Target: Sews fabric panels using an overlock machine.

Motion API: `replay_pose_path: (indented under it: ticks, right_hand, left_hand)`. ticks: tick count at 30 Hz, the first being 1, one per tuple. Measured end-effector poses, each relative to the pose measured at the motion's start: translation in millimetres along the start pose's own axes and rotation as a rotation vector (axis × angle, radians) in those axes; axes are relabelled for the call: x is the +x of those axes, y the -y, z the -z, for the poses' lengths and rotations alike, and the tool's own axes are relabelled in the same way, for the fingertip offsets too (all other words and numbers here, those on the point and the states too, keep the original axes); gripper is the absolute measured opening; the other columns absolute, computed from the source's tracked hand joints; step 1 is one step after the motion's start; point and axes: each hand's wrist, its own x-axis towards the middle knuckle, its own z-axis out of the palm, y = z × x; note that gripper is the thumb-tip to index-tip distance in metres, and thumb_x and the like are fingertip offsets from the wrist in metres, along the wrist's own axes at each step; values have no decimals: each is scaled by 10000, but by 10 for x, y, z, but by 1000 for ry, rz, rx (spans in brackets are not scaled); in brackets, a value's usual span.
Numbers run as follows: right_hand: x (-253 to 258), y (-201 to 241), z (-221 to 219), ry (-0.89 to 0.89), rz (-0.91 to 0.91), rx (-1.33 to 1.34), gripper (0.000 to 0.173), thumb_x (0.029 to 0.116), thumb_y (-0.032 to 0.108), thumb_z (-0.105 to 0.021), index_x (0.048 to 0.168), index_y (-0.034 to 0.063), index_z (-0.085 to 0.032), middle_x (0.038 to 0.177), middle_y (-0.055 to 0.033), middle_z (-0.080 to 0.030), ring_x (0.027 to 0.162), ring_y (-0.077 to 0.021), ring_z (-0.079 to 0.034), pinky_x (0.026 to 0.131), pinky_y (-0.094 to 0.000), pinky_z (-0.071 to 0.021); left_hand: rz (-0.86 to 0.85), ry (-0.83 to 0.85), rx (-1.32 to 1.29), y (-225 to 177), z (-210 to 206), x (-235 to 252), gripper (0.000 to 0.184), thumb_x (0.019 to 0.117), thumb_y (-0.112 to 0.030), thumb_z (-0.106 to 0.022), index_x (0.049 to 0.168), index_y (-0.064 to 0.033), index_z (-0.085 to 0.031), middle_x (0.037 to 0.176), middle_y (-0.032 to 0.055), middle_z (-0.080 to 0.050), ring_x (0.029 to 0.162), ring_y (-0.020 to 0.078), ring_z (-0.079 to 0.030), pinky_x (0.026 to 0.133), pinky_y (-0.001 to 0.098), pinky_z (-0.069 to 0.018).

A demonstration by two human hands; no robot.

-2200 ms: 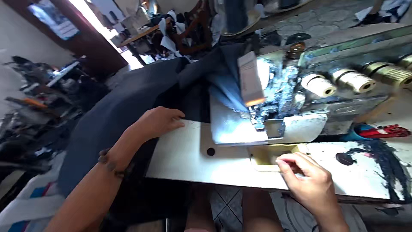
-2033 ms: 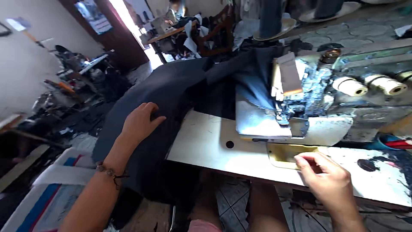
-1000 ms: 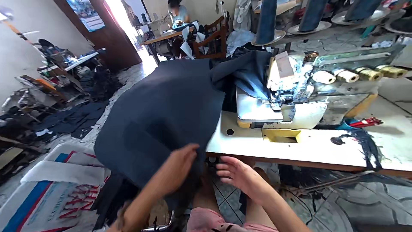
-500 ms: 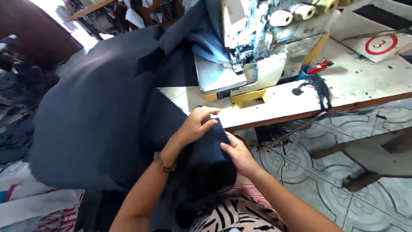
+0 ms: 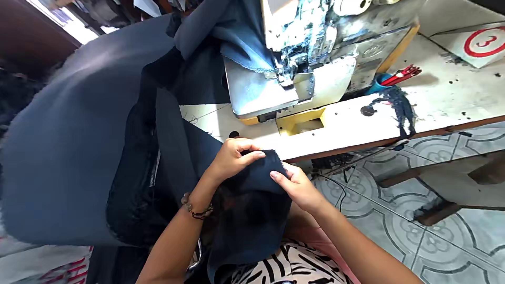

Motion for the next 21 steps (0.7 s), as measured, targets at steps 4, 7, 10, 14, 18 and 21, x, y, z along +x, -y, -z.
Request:
replay_pose_path:
  ticks: [4,7,10,14,18,21]
  right_hand:
    - [121,61,-113,-55,11,-172,139,1026,147,-578,970,73,-681,806,67,-682,768,48,-644,740,-166,-541]
    - [80,27,-170,-110,112,-309,180,1029,125,-549,935,58,-687,783,63,-661,749,73,-613,721,-136,-510]
    - [-138,89,-37,-59,346,-462,224,1026,116,-519,1028,13,-717,912,4,-710,868,53,-637,826,-152,-528]
    - [-564,435,384,-65,563,-518,253,1076,318,-465,1083,186,-680,982,146,-680,945,102,-611,849,-131,-523]
    - [-1028,729,840,-377,539,-456,202,1051,325,-530,1099,400,-711,1057,272,-680,998,104,-619,886,-134,-519]
    - [-1218,658,1303,-590,525,-402,191,1048,200,-520,1159,249,-668,1105,189,-690,1051,35,-640,960,-197,-529]
  left_hand:
    - [-107,-20,30,15,-48,-25,173,952,-110,-660,871,18,-744,842,49,-725,816,35,-660,783,191,-540]
    - [-229,7,77,-45,-58,-74,197,980,-109,-630,912,50,-726,840,90,-702,799,65,-655,767,199,-549]
    - [-177,166,243,-121,83,-166,371,926,-404,-699,942,-34,-722,767,21,-662,710,89,-618,678,279,-539]
    - [-115,327,463,-197,437,-287,344,911,-452,-683,894,-114,-744,781,-8,-694,771,141,-655,845,445,-495]
    - [22,347,677,-356,842,-454,131,901,-255,-757,910,-124,-756,816,36,-711,822,256,-674,906,592,-476]
    - [134,208,493,-373,1037,-702,86,898,-188,-745,887,-103,-748,809,-2,-707,770,132,-666,768,390,-543]
